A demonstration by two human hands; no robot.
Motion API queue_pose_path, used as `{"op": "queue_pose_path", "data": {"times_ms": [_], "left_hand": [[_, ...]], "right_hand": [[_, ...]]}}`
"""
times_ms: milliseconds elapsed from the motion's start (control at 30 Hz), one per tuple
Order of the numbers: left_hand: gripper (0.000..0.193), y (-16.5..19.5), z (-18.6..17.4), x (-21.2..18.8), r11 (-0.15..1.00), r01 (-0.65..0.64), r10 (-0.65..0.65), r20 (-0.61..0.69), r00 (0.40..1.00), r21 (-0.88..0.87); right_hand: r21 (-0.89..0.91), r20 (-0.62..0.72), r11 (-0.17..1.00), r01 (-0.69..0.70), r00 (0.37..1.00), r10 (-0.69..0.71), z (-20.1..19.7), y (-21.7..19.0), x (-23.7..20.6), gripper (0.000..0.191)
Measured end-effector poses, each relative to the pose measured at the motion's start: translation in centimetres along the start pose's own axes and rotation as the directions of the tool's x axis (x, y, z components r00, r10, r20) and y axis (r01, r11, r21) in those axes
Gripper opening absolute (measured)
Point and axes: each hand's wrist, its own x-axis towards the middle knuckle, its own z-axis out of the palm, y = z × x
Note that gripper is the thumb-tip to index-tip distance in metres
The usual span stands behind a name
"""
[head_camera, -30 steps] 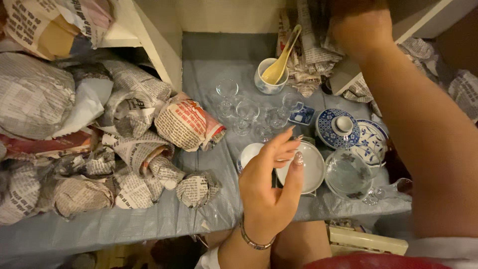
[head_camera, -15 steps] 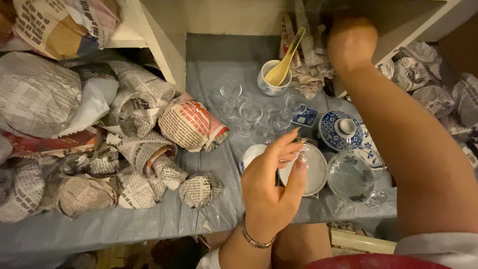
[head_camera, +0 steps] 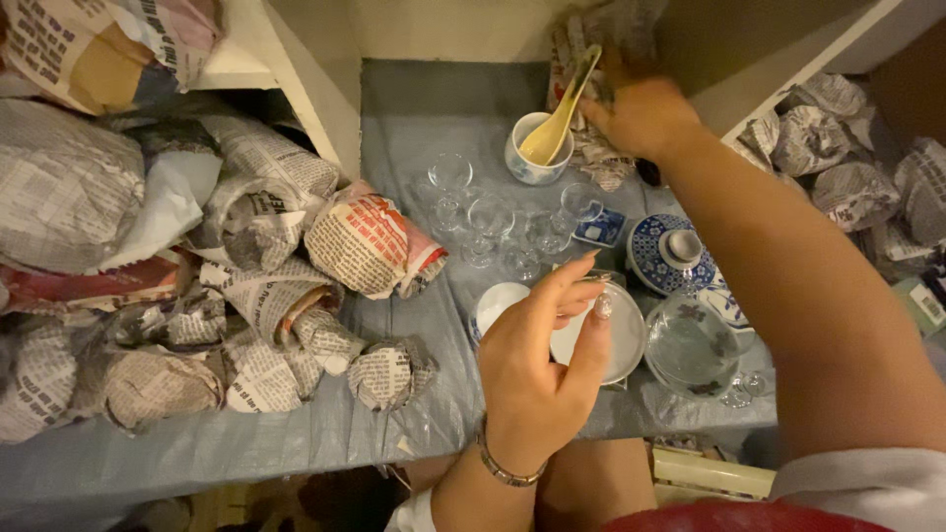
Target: The person sits on the floor and washes ceramic bowls, plates and glass cups in a bucket of water. They dry the wet pieces with a brown cloth, then wrap the ceramics in newspaper and place the wrapped items on a shelf.
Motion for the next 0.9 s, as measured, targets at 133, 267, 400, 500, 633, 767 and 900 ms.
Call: {"op": "queue_pose_path", "data": {"times_ms": [133, 267, 400, 500, 633, 767, 900], "left_hand": [[0.034, 0.0, 0.3, -0.1, 0.999, -0.018, 0.018, -0.011, 1.0, 0.032], [0.034, 0.1, 0.4, -0.1, 0.998, -0.03, 0.03, 0.002, 1.0, 0.062], [0.034, 0.2, 0.9, -0.1, 0.999, 0.004, -0.004, -0.002, 1.0, 0.04], [0.034, 0.0, 1.3, 0.0, 0.998, 0.013, -0.013, 0.001, 1.0, 0.062], [0.035, -0.1, 1.4, -0.1, 0.997, -0.006, 0.006, 0.001, 1.0, 0.075], [0.038, 0.1, 1.0, -0.5, 0.998, -0.006, 0.006, 0.004, 1.0, 0.069], [0.036, 0.3, 0.6, -0.5, 0.989, -0.009, 0.007, 0.012, 1.0, 0.147]], "right_hand": [[-0.08, 0.082, 0.991, 0.106, 0.992, -0.099, 0.4, -0.2, 0.6, 0.071], [-0.017, 0.11, 0.991, 0.136, 0.985, -0.133, 2.5, 0.6, 1.3, 0.073], [0.109, 0.172, 0.992, 0.067, 0.981, -0.086, 3.6, 1.7, 2.3, 0.082], [0.16, 0.208, 0.987, 0.022, 0.977, -0.056, 3.2, 1.5, 2.7, 0.093], [0.104, 0.22, 0.994, 0.02, 0.975, -0.042, 1.4, -0.1, 2.0, 0.094], [0.194, 0.22, 0.966, -0.171, 0.967, 0.127, -1.6, -1.0, -0.2, 0.1], [0.052, 0.035, 0.989, -0.14, 0.99, 0.139, -4.2, -1.2, -2.2, 0.096]]}}
